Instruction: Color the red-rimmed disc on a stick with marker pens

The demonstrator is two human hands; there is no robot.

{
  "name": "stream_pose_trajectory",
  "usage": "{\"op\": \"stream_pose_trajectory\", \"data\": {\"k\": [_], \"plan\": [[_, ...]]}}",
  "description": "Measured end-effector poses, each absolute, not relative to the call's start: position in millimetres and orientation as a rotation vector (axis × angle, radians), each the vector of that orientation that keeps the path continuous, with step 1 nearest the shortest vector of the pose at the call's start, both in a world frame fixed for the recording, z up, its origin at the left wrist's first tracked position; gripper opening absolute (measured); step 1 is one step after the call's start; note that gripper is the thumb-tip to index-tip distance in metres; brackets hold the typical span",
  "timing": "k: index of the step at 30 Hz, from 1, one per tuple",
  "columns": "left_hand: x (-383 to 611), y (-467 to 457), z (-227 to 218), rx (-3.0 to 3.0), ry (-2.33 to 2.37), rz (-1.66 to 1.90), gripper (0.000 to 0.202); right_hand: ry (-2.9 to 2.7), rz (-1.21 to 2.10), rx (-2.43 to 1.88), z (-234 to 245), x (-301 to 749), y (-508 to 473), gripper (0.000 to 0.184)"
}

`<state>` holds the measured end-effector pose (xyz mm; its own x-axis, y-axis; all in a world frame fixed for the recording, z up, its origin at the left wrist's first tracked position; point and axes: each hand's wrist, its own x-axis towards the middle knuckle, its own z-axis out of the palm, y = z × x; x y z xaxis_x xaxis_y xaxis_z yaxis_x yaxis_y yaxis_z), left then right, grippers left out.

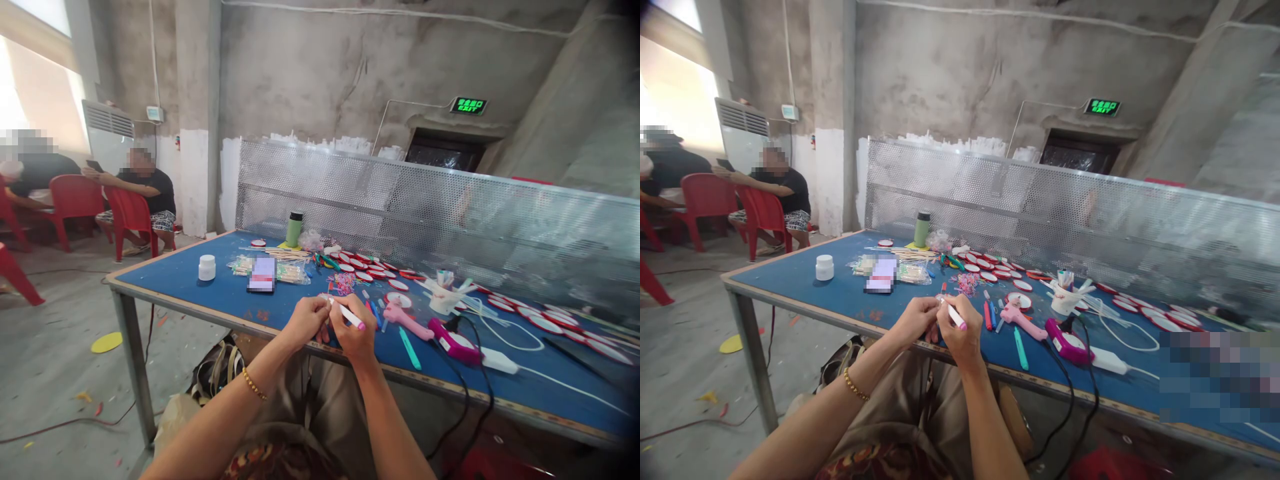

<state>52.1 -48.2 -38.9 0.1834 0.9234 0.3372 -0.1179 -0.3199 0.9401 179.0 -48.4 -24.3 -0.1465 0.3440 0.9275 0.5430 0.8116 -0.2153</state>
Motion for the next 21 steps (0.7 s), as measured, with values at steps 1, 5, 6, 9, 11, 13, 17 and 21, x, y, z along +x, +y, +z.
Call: {"op": "stream_pose_trajectory", "data": {"k": [1,5,6,9,11,13,17,21], "plan": [[52.1,-48.0,-39.1,1.473,0.816,1.332,0.033,-1.762,-0.198,-0.688,-24.3,178.8,-47.7,0.013],[51.9,-46.4,-40.6,1.479,0.815,1.333,0.035,-1.746,-0.216,-0.708,-24.1,179.4,-46.4,0.013],[51.9,-46.1,-41.0,1.478,0.815,1.332,0.036,-1.731,-0.225,-0.714,-23.9,179.6,-46.6,0.013],[51.7,-45.7,-41.4,1.476,0.813,1.329,0.036,-1.711,-0.219,-0.722,-23.0,179.8,-48.3,0.014],[51.6,-45.8,-41.3,1.478,0.811,1.325,0.035,-1.735,-0.193,-0.72,-22.7,179.2,-49.3,0.014],[51.4,-46.0,-41.2,1.482,0.811,1.322,0.033,-1.76,-0.181,-0.716,-22.7,178.6,-49.6,0.014],[51.4,-45.7,-41.4,1.481,0.819,1.329,0.032,-1.747,-0.196,-0.719,-22.7,178.5,-49.0,0.013],[51.6,-45.2,-41.7,1.478,0.821,1.329,0.032,-1.702,-0.203,-0.729,-22.3,179.1,-48.6,0.013]]}}
